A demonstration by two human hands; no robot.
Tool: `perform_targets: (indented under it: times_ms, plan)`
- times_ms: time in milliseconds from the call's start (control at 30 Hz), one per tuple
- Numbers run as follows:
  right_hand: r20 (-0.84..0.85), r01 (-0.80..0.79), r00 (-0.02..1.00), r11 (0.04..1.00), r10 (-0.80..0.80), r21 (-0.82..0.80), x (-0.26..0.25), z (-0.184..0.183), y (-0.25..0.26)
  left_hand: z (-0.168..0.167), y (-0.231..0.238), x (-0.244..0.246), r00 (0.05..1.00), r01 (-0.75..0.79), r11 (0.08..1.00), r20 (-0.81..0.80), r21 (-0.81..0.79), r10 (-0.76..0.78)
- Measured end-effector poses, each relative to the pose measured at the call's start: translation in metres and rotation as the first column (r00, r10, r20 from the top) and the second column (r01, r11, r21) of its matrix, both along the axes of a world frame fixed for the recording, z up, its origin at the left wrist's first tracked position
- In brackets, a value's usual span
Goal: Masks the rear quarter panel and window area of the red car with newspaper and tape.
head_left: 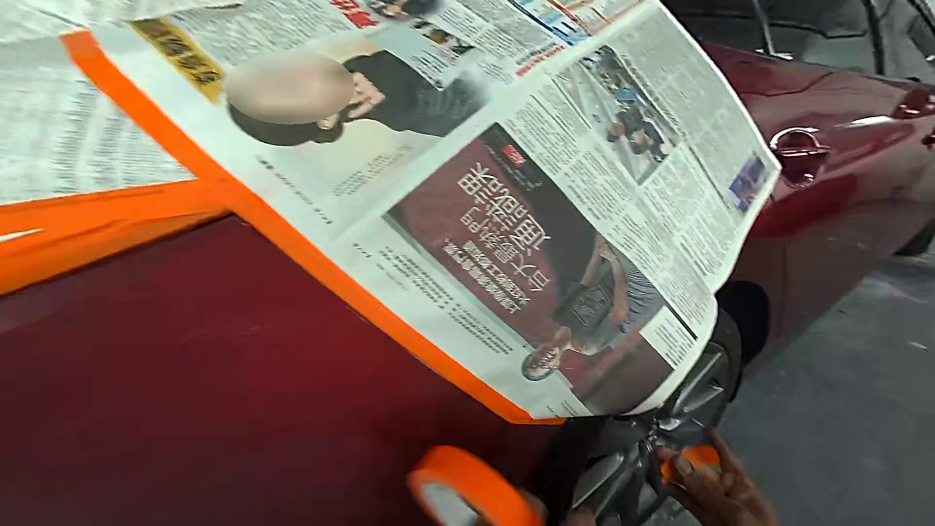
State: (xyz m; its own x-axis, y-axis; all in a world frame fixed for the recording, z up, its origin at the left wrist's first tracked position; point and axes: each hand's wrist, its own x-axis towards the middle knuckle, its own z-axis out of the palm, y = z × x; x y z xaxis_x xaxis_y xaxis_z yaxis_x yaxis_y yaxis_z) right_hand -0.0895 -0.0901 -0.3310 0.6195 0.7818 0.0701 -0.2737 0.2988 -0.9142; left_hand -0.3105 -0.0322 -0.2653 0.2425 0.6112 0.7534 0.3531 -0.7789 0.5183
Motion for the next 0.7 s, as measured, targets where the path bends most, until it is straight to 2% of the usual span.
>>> perform_targets:
  times_ms: [33,100,167,233,333,433,567,700]
  plan:
    - [-0.089,-0.009,0.996,0.999,0.012,0.035,-0.005,0.001,0.003,0.003,0.017,-0.006,0.999,-0.046,0.987,0.005,0.151,0.046]
    - [-0.239,-0.053,0.968,0.991,0.08,0.119,-0.014,0.003,0.007,0.017,0.047,-0.016,0.983,-0.098,0.927,-0.107,0.362,0.146]
    - [-0.281,-0.116,0.943,0.967,0.179,0.226,-0.02,0.002,0.012,0.022,0.072,-0.016,0.954,-0.092,0.863,-0.204,0.497,0.219]
    - [-0.315,-0.092,0.935,0.972,0.159,0.218,-0.03,0.007,0.017,0.019,0.089,-0.013,0.926,-0.072,0.803,-0.26,0.591,0.274]
    - [-0.4,0.02,0.914,0.976,0.07,0.218,-0.049,0.022,0.03,0.009,0.106,-0.004,0.903,-0.033,0.726,-0.291,0.687,0.316]
    - [-0.357,0.024,0.931,0.967,0.07,0.253,-0.06,0.036,0.045,0.001,0.115,0.001,0.89,-0.009,0.679,-0.304,0.734,0.34]
    - [-0.345,0.146,0.936,0.971,-0.072,0.191,-0.067,0.054,0.065,-0.001,0.118,0.003,0.886,0.002,0.658,-0.306,0.753,0.348]
    - [-0.352,0.19,0.933,0.928,-0.069,0.322,-0.063,0.05,0.08,0.0,0.12,0.002,0.882,0.021,0.64,-0.315,0.768,0.35]
